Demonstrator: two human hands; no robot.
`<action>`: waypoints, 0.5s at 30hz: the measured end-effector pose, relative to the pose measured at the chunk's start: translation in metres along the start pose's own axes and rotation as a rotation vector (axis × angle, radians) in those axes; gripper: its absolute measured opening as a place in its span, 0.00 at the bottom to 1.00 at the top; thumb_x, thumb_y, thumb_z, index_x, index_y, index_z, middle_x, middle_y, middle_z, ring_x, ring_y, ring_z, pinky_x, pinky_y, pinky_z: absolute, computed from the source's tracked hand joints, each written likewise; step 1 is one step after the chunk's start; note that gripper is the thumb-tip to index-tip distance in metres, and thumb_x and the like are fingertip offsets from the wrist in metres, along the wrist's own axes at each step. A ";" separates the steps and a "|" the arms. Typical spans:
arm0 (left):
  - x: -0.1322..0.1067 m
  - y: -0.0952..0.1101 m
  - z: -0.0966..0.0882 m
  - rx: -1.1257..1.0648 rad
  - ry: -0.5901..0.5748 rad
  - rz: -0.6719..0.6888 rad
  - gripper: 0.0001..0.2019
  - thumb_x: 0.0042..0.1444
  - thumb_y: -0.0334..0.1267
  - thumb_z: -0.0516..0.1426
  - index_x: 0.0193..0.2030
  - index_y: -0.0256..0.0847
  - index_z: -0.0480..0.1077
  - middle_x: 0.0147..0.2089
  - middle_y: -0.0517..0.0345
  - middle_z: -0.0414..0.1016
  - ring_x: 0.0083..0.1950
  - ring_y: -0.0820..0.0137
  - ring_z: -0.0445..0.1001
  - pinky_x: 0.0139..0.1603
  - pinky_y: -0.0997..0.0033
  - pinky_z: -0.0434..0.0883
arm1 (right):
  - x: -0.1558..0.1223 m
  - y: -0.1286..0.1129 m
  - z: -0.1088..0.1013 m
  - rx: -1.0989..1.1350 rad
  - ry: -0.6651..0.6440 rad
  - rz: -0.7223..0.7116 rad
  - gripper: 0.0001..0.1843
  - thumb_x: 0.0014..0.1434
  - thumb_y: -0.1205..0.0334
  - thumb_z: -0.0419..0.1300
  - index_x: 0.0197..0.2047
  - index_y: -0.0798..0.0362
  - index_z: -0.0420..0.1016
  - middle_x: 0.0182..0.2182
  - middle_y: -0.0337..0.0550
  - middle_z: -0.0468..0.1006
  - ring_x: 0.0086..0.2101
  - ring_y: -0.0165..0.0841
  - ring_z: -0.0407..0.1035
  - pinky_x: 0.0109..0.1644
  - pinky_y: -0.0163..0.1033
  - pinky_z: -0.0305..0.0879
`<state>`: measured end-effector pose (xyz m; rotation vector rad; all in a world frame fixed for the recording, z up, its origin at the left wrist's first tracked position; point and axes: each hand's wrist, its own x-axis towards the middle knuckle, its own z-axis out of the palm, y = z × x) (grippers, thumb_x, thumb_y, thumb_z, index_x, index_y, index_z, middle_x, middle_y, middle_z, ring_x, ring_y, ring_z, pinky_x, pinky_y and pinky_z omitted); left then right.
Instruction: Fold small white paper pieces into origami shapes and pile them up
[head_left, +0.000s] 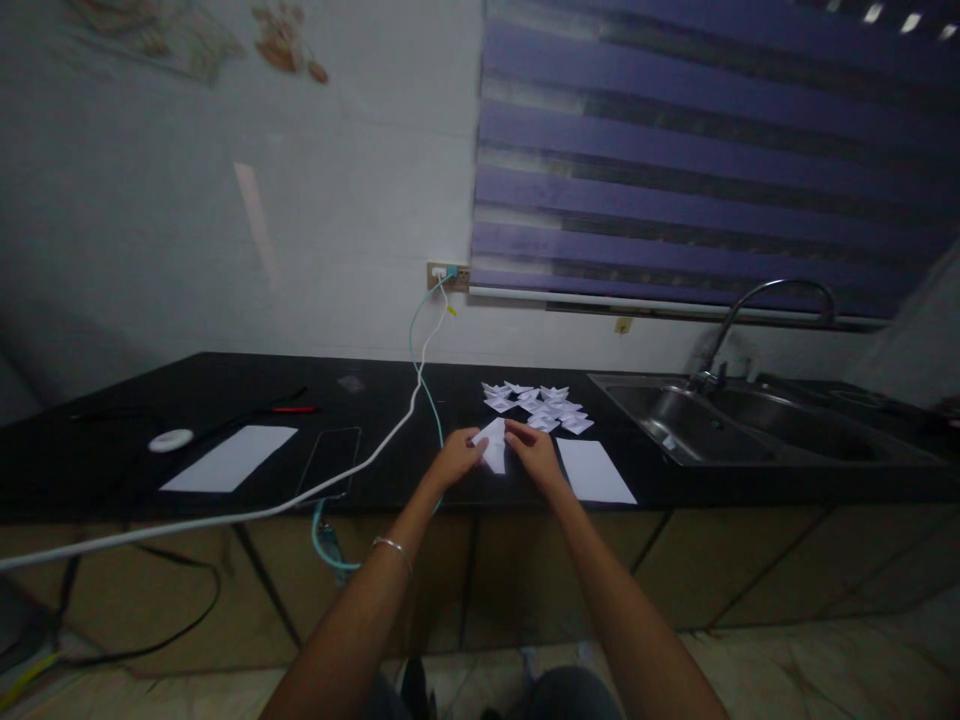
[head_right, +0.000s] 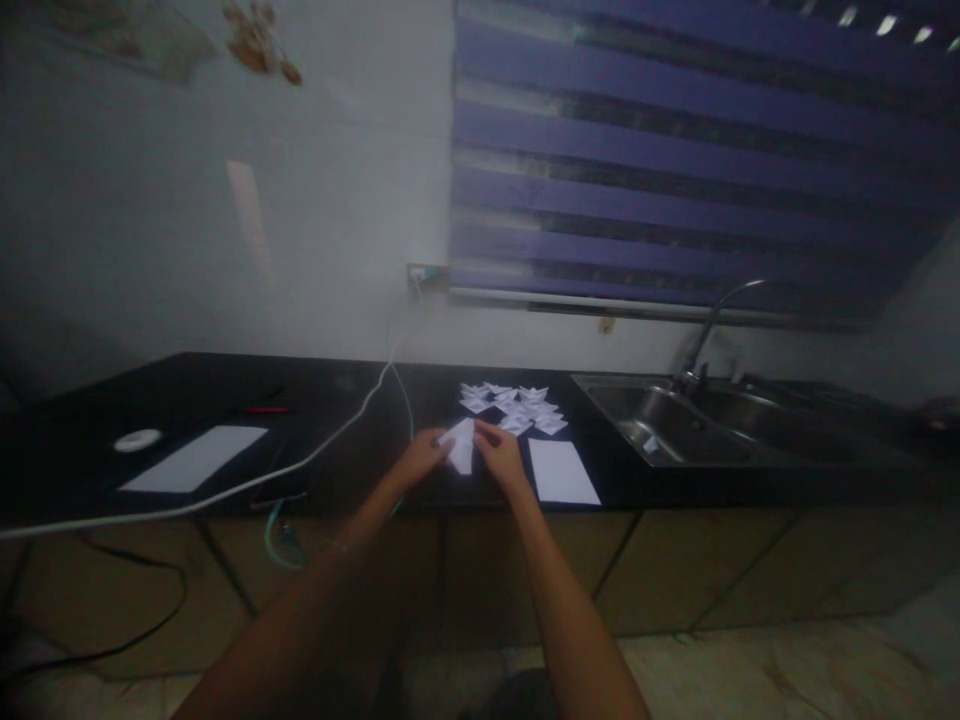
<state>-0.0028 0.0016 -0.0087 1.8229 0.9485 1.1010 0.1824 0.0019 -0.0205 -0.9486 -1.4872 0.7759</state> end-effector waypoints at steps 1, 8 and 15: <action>0.000 -0.001 0.000 0.003 0.003 0.001 0.17 0.54 0.47 0.53 0.35 0.32 0.71 0.25 0.58 0.70 0.25 0.73 0.68 0.25 0.76 0.61 | 0.000 0.000 0.000 0.013 0.003 0.008 0.20 0.52 0.57 0.62 0.48 0.51 0.75 0.47 0.48 0.76 0.48 0.43 0.69 0.50 0.50 0.67; 0.003 -0.001 0.000 0.135 0.174 0.007 0.16 0.55 0.46 0.50 0.30 0.34 0.69 0.22 0.61 0.67 0.23 0.74 0.65 0.24 0.77 0.59 | -0.002 0.000 0.004 0.177 -0.039 0.101 0.23 0.49 0.55 0.64 0.48 0.55 0.74 0.42 0.52 0.78 0.42 0.42 0.74 0.47 0.50 0.70; 0.002 0.000 0.001 0.188 0.201 0.033 0.16 0.55 0.46 0.50 0.28 0.35 0.68 0.22 0.62 0.67 0.23 0.74 0.65 0.24 0.76 0.59 | -0.001 -0.004 0.002 0.240 -0.055 0.142 0.27 0.46 0.56 0.66 0.50 0.55 0.71 0.42 0.52 0.78 0.42 0.42 0.74 0.49 0.50 0.68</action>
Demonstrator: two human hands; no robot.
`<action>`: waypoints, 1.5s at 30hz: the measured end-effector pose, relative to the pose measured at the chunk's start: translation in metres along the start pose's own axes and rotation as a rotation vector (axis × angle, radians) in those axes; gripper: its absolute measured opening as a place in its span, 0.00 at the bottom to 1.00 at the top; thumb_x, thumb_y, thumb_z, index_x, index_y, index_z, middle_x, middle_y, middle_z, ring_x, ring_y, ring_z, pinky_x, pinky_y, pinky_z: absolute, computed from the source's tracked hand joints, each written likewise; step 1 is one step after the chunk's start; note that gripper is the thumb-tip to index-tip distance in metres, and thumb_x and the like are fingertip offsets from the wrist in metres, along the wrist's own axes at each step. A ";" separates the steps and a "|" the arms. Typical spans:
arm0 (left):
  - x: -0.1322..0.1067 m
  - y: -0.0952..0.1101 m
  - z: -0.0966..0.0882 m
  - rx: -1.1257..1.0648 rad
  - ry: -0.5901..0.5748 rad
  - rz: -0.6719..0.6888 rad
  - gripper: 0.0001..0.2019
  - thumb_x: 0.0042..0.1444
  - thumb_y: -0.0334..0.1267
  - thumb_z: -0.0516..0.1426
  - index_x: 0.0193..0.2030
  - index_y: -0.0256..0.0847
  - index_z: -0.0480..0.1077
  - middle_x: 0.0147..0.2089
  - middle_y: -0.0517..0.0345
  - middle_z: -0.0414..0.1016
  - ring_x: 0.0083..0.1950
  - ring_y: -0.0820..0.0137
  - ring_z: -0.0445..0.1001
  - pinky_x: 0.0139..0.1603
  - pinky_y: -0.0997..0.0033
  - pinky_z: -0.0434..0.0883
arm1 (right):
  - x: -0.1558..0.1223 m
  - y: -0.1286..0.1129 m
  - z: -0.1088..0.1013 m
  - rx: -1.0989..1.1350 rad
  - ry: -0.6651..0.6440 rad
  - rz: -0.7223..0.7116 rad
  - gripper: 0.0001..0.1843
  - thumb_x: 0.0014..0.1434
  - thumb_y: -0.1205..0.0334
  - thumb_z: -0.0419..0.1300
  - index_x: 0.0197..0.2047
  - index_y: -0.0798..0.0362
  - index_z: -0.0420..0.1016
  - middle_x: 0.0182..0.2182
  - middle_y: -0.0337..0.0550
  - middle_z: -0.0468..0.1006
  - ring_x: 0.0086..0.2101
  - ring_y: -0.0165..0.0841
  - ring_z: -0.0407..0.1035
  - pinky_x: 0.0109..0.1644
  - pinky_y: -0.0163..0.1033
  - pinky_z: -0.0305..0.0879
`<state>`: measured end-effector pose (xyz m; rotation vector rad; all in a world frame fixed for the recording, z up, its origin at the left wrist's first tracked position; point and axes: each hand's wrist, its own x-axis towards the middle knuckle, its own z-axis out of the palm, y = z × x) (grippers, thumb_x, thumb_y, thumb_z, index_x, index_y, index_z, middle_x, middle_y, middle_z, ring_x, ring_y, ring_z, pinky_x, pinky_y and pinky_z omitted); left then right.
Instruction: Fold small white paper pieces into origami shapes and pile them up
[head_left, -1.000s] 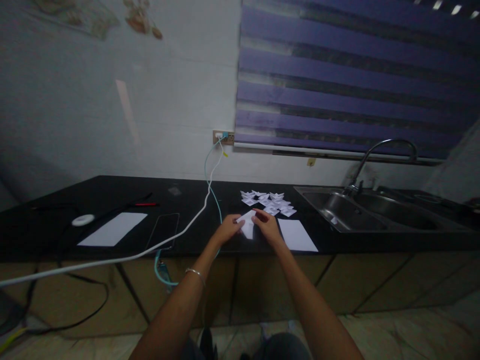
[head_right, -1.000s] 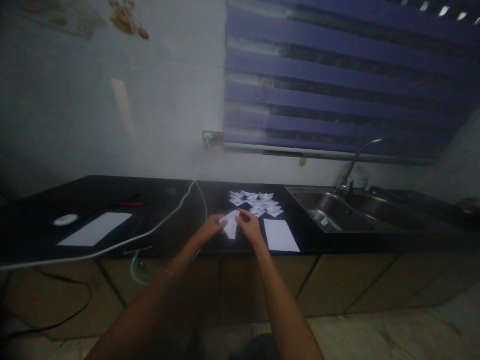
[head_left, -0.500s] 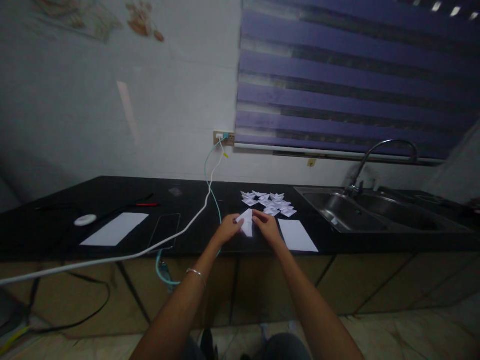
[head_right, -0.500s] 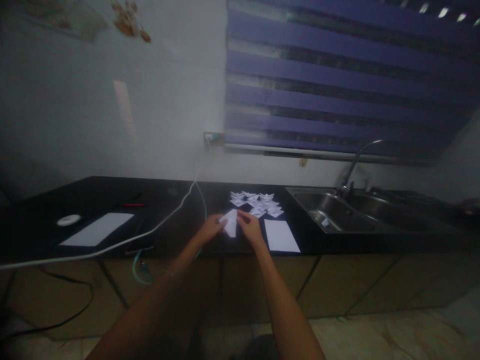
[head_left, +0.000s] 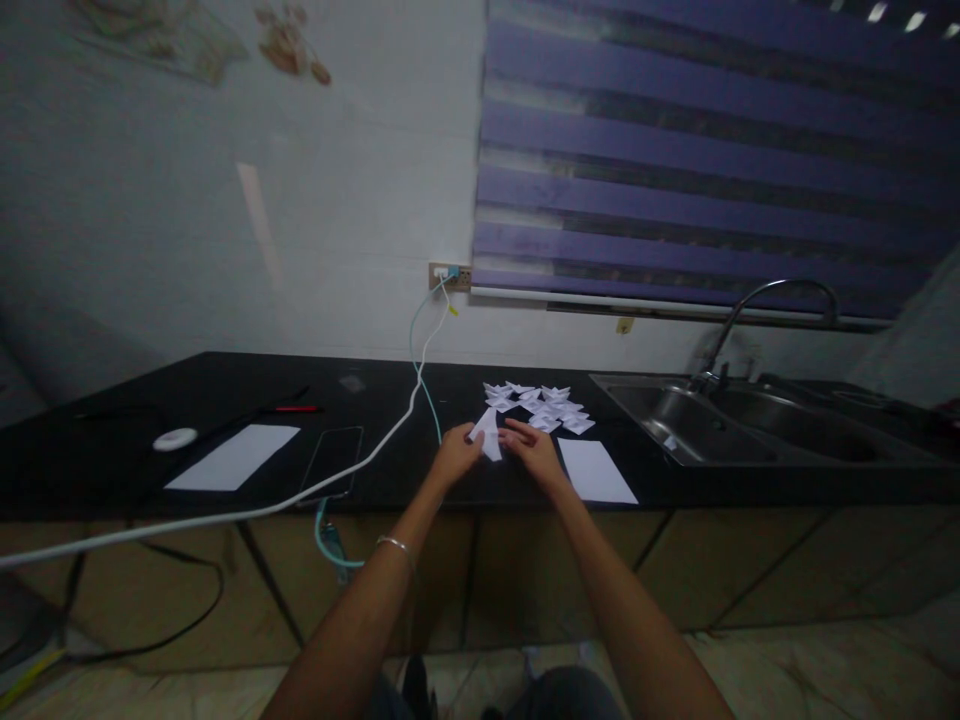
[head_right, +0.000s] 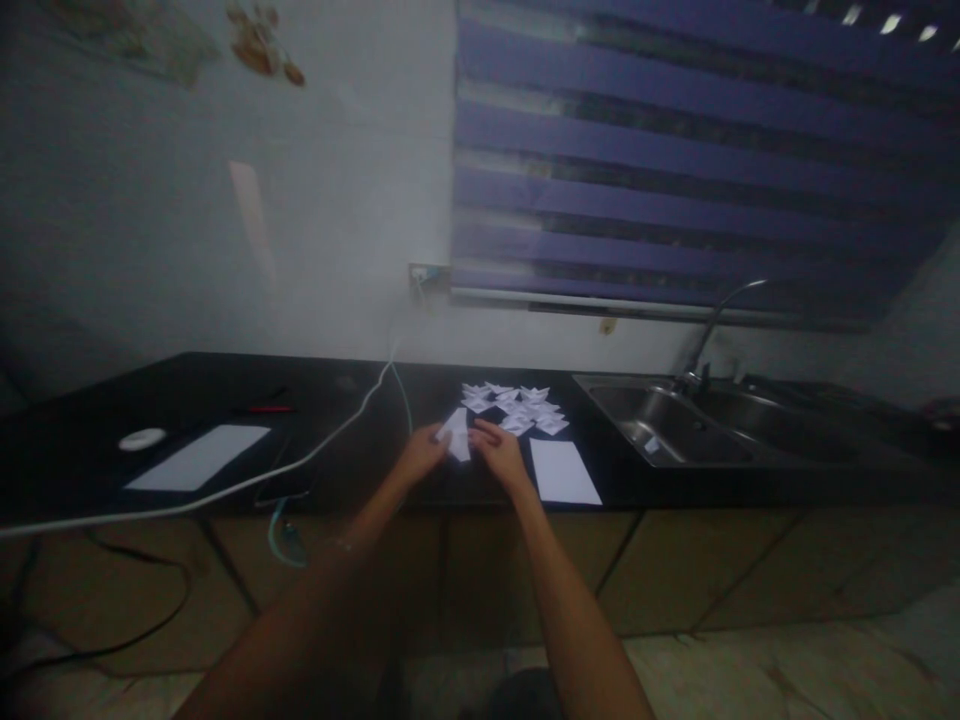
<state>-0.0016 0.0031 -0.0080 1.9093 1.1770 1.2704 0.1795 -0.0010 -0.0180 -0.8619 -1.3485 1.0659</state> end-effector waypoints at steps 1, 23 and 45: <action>0.000 0.000 0.000 0.004 0.001 -0.005 0.16 0.55 0.46 0.50 0.28 0.35 0.68 0.21 0.61 0.68 0.23 0.74 0.65 0.24 0.76 0.59 | 0.000 -0.001 0.000 0.004 -0.002 -0.003 0.27 0.46 0.56 0.67 0.50 0.54 0.71 0.43 0.52 0.78 0.43 0.43 0.73 0.49 0.50 0.68; -0.003 0.006 0.000 0.021 -0.231 0.020 0.23 0.53 0.52 0.52 0.27 0.31 0.74 0.22 0.56 0.72 0.24 0.71 0.69 0.25 0.77 0.60 | -0.005 -0.014 0.002 -0.215 0.013 -0.151 0.17 0.45 0.60 0.65 0.41 0.54 0.75 0.31 0.42 0.75 0.33 0.33 0.69 0.39 0.39 0.66; 0.003 -0.012 0.000 -0.022 -0.182 -0.008 0.24 0.50 0.54 0.54 0.23 0.30 0.72 0.19 0.62 0.62 0.22 0.75 0.58 0.22 0.77 0.52 | -0.014 -0.019 0.014 -0.666 -0.036 -0.458 0.08 0.57 0.63 0.58 0.36 0.53 0.78 0.30 0.43 0.74 0.31 0.32 0.67 0.34 0.36 0.62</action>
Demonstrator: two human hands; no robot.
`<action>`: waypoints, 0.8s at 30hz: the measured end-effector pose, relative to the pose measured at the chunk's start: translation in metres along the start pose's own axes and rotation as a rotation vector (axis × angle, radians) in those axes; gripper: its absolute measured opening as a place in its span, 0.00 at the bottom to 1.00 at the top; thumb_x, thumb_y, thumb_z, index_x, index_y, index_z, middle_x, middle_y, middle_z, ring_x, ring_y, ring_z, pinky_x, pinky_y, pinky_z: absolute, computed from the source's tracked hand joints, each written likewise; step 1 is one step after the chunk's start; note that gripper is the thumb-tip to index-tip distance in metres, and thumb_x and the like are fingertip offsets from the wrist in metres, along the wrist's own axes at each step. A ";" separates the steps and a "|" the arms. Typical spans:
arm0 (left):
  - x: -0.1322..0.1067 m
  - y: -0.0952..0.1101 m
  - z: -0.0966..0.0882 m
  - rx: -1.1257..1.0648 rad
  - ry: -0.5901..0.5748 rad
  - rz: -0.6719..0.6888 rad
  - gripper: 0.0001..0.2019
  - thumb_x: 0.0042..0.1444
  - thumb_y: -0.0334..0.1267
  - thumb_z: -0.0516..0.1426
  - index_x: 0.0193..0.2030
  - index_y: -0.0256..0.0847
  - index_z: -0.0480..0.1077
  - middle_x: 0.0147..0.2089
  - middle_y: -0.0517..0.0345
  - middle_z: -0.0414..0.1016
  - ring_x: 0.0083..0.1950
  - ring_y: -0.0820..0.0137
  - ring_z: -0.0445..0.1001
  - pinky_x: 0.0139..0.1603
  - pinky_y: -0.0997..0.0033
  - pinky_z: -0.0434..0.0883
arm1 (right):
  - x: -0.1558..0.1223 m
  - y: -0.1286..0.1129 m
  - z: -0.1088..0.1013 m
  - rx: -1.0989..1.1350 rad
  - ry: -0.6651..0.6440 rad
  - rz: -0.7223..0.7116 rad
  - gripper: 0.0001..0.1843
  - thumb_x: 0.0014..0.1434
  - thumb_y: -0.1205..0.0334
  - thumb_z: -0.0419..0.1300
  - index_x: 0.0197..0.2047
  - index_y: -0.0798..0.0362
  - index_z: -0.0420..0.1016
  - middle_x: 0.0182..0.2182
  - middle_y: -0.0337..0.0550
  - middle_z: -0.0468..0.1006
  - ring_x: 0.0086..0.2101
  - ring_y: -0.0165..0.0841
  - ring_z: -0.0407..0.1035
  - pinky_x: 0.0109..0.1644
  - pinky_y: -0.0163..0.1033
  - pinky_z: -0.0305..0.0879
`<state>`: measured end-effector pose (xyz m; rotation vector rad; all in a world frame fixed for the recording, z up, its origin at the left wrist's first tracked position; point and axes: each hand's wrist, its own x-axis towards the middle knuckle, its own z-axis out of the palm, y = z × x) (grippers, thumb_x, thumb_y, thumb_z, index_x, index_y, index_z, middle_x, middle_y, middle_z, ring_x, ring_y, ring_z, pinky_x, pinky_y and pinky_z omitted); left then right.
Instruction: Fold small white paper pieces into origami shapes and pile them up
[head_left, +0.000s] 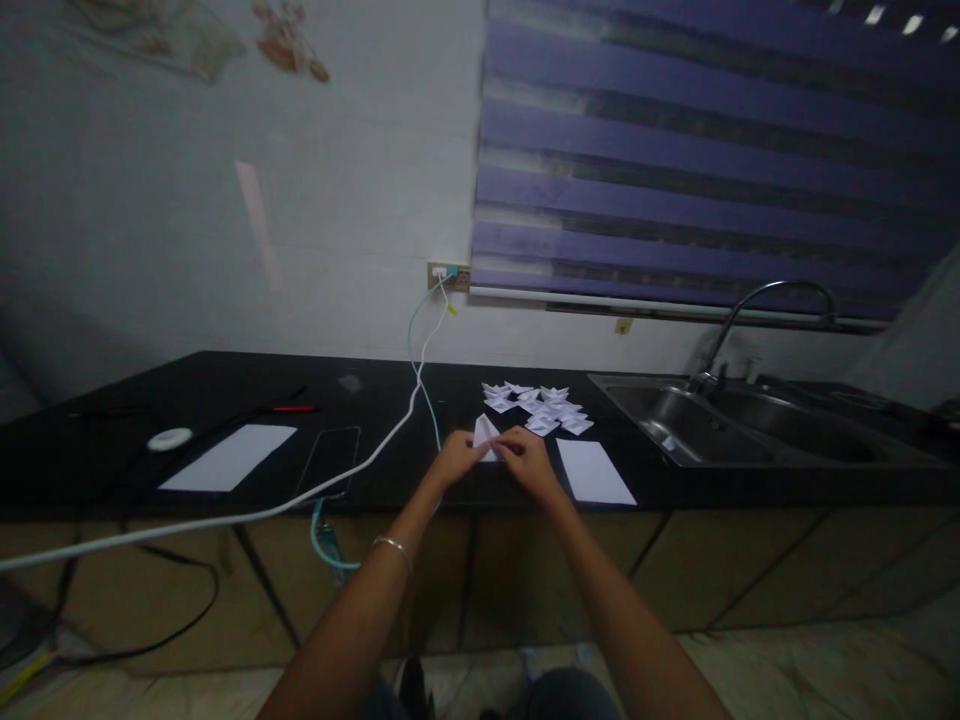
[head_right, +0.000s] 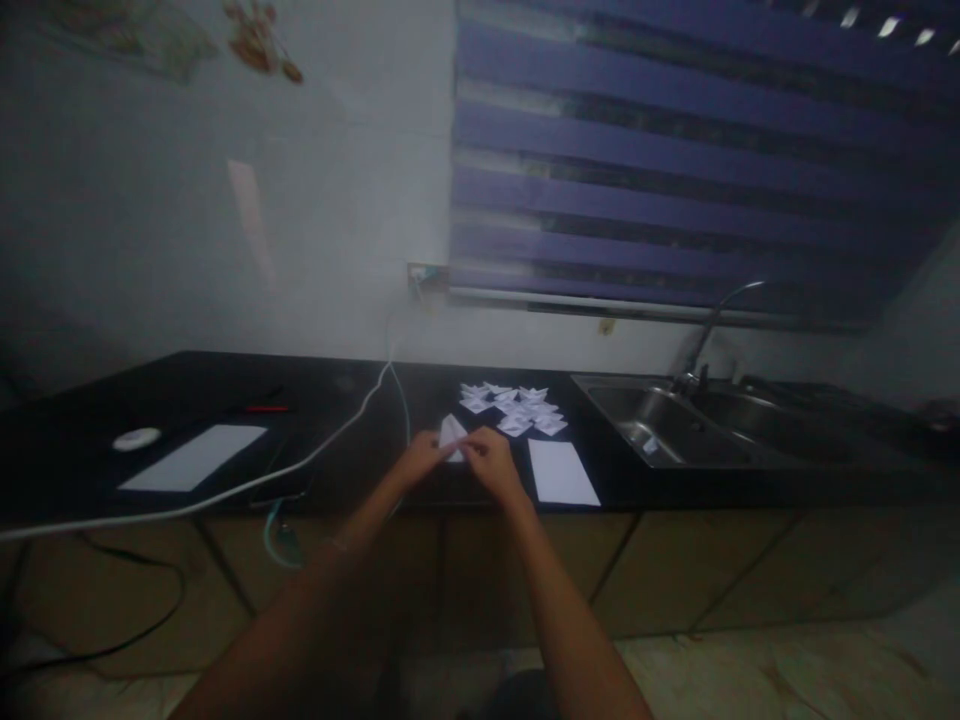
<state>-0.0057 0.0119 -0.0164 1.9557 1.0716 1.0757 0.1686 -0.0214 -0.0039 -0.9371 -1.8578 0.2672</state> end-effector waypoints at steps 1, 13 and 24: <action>0.000 -0.001 0.000 -0.010 -0.001 -0.007 0.24 0.50 0.54 0.54 0.23 0.30 0.72 0.19 0.62 0.62 0.22 0.75 0.58 0.23 0.77 0.52 | 0.000 -0.002 0.000 -0.018 -0.015 -0.011 0.08 0.58 0.63 0.57 0.37 0.52 0.78 0.31 0.43 0.73 0.31 0.32 0.67 0.34 0.36 0.62; 0.001 0.006 -0.001 -0.313 0.013 -0.079 0.23 0.49 0.54 0.56 0.30 0.29 0.74 0.25 0.57 0.71 0.28 0.71 0.65 0.30 0.74 0.61 | -0.003 -0.018 -0.001 -0.228 -0.109 -0.102 0.18 0.60 0.69 0.53 0.52 0.47 0.71 0.40 0.46 0.67 0.42 0.35 0.63 0.46 0.41 0.62; 0.001 0.012 -0.001 -0.293 0.062 -0.079 0.26 0.49 0.55 0.56 0.39 0.29 0.73 0.34 0.50 0.76 0.36 0.66 0.71 0.37 0.71 0.65 | -0.003 -0.023 0.000 -0.324 -0.160 -0.151 0.23 0.56 0.73 0.53 0.55 0.48 0.67 0.41 0.49 0.65 0.42 0.39 0.60 0.46 0.45 0.61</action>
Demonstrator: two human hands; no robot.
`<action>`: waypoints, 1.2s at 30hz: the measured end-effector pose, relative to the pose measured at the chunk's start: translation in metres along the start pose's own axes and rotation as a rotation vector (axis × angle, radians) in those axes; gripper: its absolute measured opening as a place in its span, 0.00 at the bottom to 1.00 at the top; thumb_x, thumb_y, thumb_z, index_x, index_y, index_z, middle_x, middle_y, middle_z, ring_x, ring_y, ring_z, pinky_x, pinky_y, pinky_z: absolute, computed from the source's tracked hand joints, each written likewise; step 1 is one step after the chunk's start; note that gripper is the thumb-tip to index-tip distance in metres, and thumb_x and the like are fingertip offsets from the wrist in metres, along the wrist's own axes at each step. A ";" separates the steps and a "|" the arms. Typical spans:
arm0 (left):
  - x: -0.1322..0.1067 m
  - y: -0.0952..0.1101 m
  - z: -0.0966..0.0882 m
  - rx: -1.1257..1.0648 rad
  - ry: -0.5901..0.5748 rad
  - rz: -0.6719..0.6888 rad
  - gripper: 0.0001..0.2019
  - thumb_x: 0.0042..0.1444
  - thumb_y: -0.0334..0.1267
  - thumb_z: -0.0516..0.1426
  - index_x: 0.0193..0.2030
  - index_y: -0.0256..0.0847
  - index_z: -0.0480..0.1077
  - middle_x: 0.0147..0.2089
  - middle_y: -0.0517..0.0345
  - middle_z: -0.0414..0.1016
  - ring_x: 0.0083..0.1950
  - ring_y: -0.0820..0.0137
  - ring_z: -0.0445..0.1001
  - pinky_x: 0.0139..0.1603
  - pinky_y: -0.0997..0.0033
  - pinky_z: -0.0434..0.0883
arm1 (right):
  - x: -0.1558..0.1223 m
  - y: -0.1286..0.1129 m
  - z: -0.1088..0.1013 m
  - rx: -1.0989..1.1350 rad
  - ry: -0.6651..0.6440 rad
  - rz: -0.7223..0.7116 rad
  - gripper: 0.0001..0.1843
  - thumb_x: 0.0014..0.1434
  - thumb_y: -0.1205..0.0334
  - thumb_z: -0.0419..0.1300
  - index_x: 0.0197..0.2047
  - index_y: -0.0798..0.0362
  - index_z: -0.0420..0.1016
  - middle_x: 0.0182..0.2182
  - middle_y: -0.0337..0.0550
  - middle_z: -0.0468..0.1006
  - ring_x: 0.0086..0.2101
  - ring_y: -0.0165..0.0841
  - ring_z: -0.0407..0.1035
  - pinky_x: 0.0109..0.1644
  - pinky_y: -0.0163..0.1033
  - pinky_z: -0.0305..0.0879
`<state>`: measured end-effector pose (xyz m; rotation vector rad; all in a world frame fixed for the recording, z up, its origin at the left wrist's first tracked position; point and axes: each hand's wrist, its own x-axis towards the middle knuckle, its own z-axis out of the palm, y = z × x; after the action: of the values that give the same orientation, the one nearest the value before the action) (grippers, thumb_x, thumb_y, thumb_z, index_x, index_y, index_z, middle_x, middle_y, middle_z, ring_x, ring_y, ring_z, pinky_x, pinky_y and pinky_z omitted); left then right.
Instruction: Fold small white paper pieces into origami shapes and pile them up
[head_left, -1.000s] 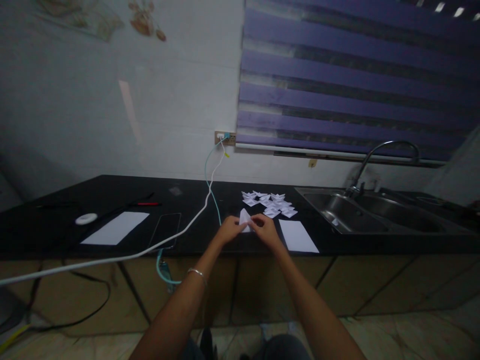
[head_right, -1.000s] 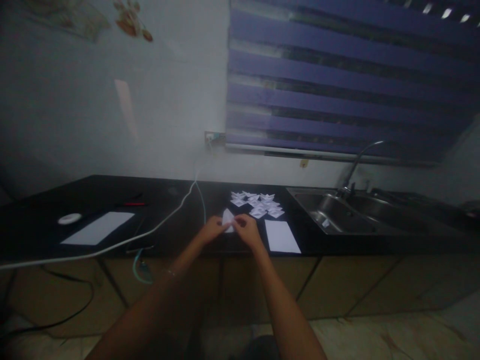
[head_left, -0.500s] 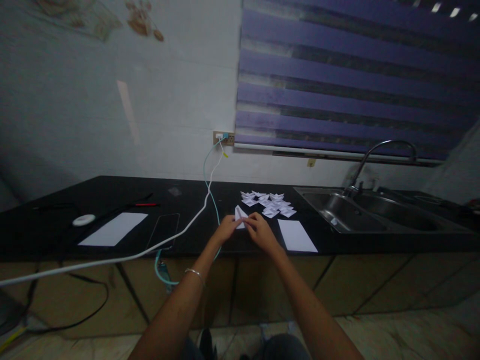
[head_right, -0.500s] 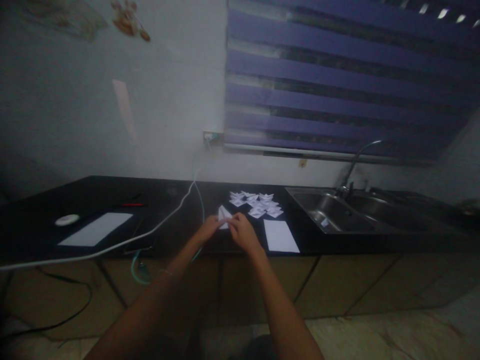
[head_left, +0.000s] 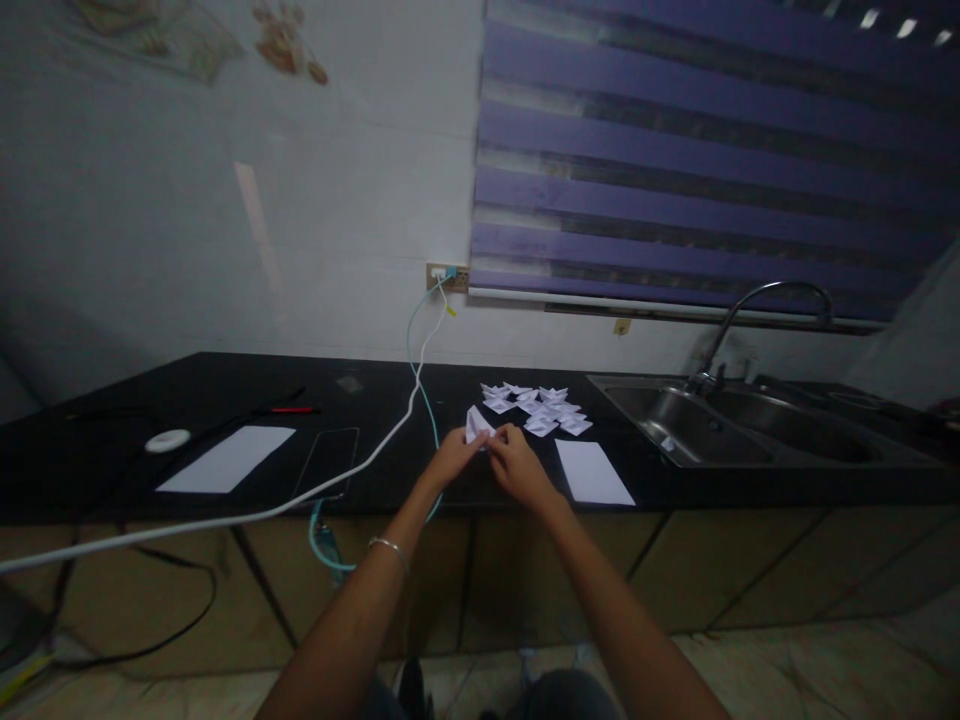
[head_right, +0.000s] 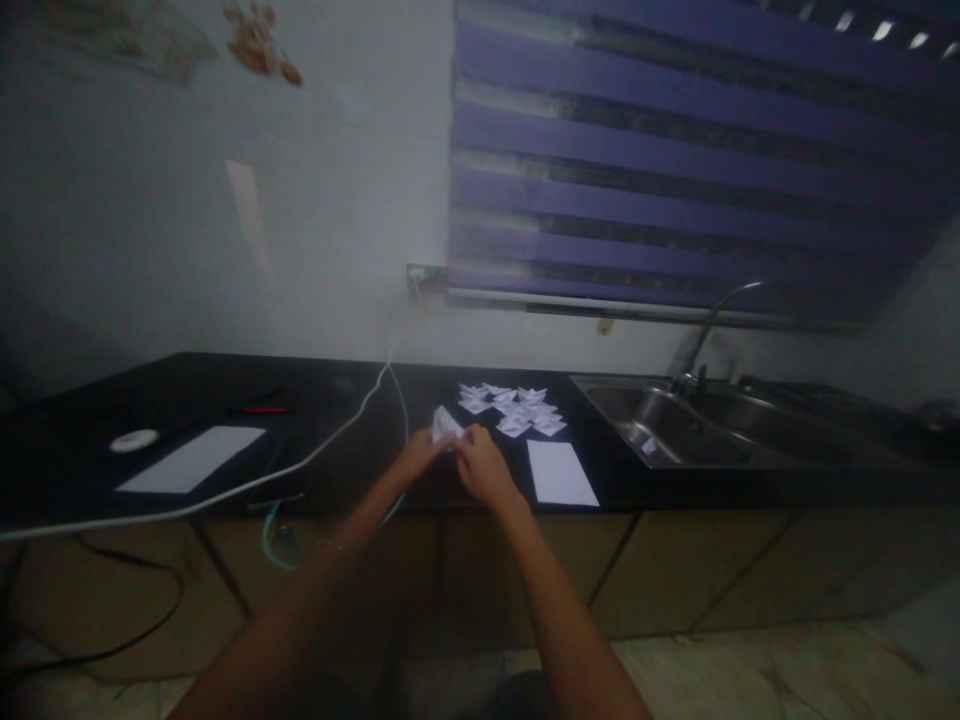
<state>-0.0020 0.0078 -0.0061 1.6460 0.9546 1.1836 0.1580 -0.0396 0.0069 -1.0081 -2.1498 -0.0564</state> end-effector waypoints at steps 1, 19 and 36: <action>0.000 -0.001 0.000 0.030 0.024 0.019 0.25 0.50 0.55 0.55 0.38 0.30 0.73 0.34 0.50 0.76 0.37 0.66 0.71 0.37 0.71 0.65 | 0.000 -0.001 -0.001 0.000 -0.013 -0.012 0.24 0.56 0.73 0.54 0.56 0.48 0.66 0.41 0.49 0.65 0.42 0.39 0.60 0.47 0.45 0.61; -0.002 0.003 0.000 0.157 0.044 0.110 0.25 0.55 0.57 0.47 0.28 0.35 0.68 0.26 0.58 0.68 0.29 0.72 0.64 0.30 0.74 0.61 | 0.002 0.032 0.006 0.756 -0.035 0.474 0.19 0.55 0.47 0.56 0.36 0.55 0.73 0.27 0.39 0.71 0.26 0.29 0.64 0.28 0.32 0.58; -0.007 0.005 0.000 0.021 -0.044 0.000 0.24 0.49 0.56 0.56 0.35 0.31 0.71 0.29 0.53 0.74 0.28 0.70 0.69 0.27 0.75 0.64 | -0.002 0.025 -0.001 0.752 -0.121 0.366 0.16 0.52 0.50 0.61 0.30 0.56 0.75 0.24 0.38 0.73 0.26 0.30 0.64 0.29 0.33 0.59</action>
<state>-0.0033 -0.0002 -0.0033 1.6818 0.9420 1.1369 0.1761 -0.0240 0.0005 -0.9260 -1.8027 0.9337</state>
